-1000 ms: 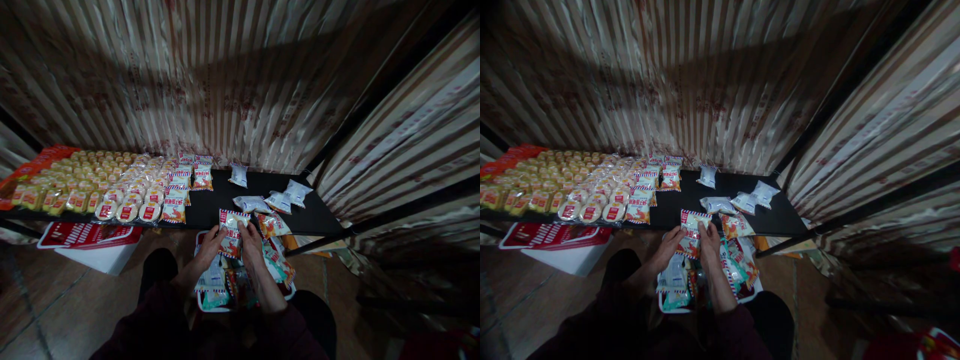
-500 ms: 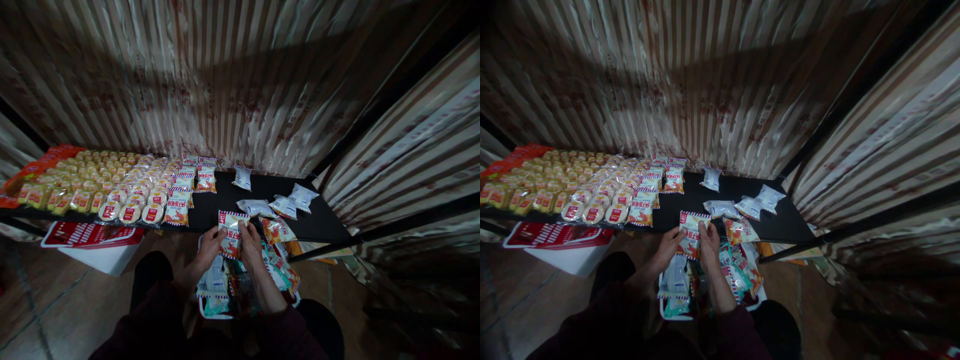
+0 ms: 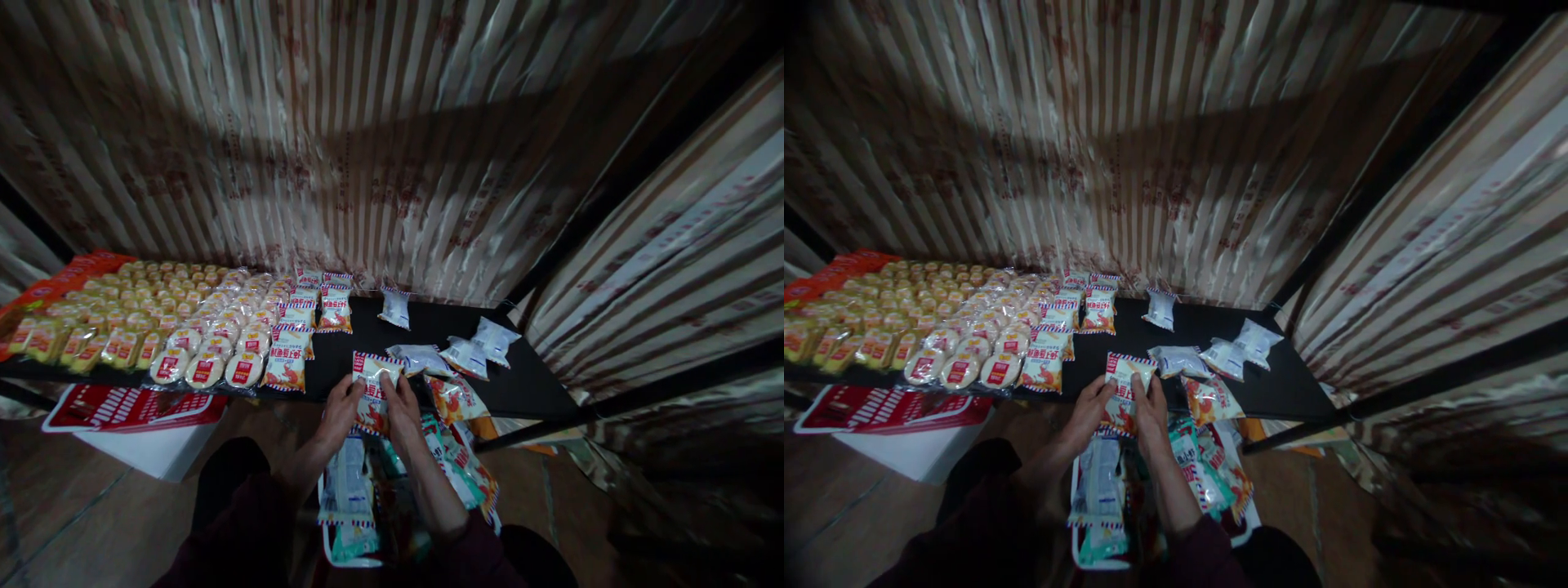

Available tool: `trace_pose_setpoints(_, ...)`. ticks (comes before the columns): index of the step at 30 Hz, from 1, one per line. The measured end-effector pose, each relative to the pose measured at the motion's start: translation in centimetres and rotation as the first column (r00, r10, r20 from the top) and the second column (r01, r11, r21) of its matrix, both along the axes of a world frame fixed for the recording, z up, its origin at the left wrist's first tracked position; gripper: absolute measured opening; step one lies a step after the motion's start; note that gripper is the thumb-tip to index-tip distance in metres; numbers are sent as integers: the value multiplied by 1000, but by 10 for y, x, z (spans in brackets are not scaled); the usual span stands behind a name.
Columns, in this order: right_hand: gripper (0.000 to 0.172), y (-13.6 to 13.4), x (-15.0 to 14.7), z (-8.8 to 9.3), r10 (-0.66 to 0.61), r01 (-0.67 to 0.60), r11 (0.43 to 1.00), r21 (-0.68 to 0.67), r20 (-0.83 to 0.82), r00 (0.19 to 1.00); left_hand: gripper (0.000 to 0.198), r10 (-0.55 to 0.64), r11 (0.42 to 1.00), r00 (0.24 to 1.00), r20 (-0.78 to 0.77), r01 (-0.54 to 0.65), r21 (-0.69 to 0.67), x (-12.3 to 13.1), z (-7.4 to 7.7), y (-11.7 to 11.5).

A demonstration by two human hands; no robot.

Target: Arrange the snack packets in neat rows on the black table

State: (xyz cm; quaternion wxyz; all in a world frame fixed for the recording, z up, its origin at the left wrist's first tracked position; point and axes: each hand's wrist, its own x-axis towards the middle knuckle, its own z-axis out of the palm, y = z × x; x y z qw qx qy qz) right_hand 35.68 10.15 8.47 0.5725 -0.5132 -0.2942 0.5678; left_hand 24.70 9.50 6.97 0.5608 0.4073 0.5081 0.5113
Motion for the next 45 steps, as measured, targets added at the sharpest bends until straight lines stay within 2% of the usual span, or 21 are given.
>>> trace_pose_setpoints(6, 56, 10, -2, 5, -23, 23, 1000, 4, 25, 999, 43, -14, 1000, 1000, 20, 13, 23, -4, 12, 9)
trace_pose_setpoints(10, 52, 15, 0, 4, 10, -10, 1000, 9, 39, 999, 47, -15, 1000, 999, 41, 14, 27, -4, 18, 13)
trace_pose_setpoints(14, 52, 18, 1, 6, 34, -34, 999, 17, 1, 999, 49, 29, 999, 995, 100, -30, 12, -2, 16, 17)
trace_pose_setpoints(20, 69, 13, 2, 14, 101, -102, 995, -6, -24, 995, 52, 114, 993, 987, 112, -114, -6, -7, 9, 29)
trace_pose_setpoints(25, 65, 10, 1, 11, 190, -190, 982, 1, -11, 982, 53, 133, 991, 987, 93, -132, -21, -12, 11, 29)
trace_pose_setpoints(32, 58, 14, -5, 5, 98, -98, 995, 28, -7, 995, 49, 52, 999, 986, 160, -50, -17, -15, 16, 25)
trace_pose_setpoints(36, 57, 15, -6, 7, 70, -69, 997, 17, -24, 997, 48, 71, 997, 983, 168, -65, -42, -20, 17, 25)
trace_pose_setpoints(41, 55, 21, -6, 12, 53, -53, 998, 26, -21, 998, 44, -13, 1000, 981, 196, 11, 14, -22, 24, 26)
trace_pose_setpoints(45, 54, 22, -8, 16, 57, -56, 998, 18, -49, 997, 42, 35, 999, 973, 230, -36, -1, -20, 25, 27)
